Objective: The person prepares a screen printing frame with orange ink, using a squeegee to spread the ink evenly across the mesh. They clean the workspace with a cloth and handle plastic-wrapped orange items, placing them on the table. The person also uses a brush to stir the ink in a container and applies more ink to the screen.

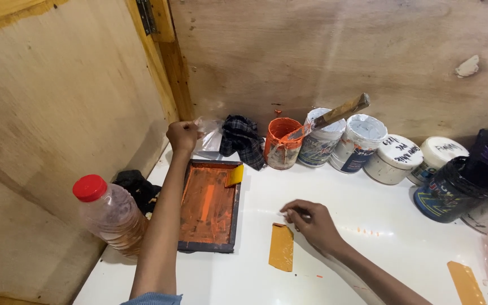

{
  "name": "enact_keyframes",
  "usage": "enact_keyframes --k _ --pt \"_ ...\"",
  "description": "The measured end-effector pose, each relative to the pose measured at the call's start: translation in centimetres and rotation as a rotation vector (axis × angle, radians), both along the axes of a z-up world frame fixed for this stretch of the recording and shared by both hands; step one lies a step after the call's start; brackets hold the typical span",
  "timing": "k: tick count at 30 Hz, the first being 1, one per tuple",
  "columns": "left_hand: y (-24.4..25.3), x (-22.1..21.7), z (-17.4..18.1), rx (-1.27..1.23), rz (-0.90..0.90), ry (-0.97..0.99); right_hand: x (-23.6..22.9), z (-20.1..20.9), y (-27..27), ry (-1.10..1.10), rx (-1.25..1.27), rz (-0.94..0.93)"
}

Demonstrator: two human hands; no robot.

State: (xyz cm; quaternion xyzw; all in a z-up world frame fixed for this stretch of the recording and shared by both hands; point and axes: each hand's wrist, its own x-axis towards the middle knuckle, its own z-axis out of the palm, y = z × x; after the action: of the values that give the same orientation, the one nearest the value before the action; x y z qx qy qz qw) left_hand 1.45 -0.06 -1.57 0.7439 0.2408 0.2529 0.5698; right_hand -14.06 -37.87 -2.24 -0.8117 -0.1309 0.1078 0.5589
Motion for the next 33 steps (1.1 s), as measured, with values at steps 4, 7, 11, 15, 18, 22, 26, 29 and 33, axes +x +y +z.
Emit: enact_keyframes --k 4,7,11,15,18,22,26,29,33 --pt "0.3 0.2 -0.7 0.074 0.013 0.004 2.3 1.9 3.8 -0.209 -0.031 0.136" --pt "1.4 2.1 -3.4 0.122 0.034 -0.036 4.4 3.7 8.2 -0.367 -0.052 0.176" --pt "0.5 2.5 -4.2 0.202 0.086 0.003 8.7 4.5 13.8 -0.711 -0.057 0.232" --pt "-0.9 1.7 -3.7 0.214 0.114 0.019 11.4 5.2 17.9 -0.935 -0.116 0.235" --pt "-0.8 2.6 -4.3 0.173 0.191 -0.013 14.7 2.6 20.8 -0.885 -0.264 0.292" --pt "-1.6 1.1 -0.8 0.183 0.219 -0.024 17.3 -0.1 23.8 -0.89 -0.447 0.289" --pt "-2.6 -0.8 2.9 0.204 0.24 -0.019 18.9 -2.2 26.0 -0.99 -0.618 0.262" --pt "-4.0 -2.4 5.4 0.24 0.343 -0.138 19.5 -2.8 27.0 -0.909 -0.721 0.272" --pt "-6.2 -5.2 10.1 0.221 0.46 -0.477 20.2 -3.8 27.6 -0.786 -0.762 0.333"
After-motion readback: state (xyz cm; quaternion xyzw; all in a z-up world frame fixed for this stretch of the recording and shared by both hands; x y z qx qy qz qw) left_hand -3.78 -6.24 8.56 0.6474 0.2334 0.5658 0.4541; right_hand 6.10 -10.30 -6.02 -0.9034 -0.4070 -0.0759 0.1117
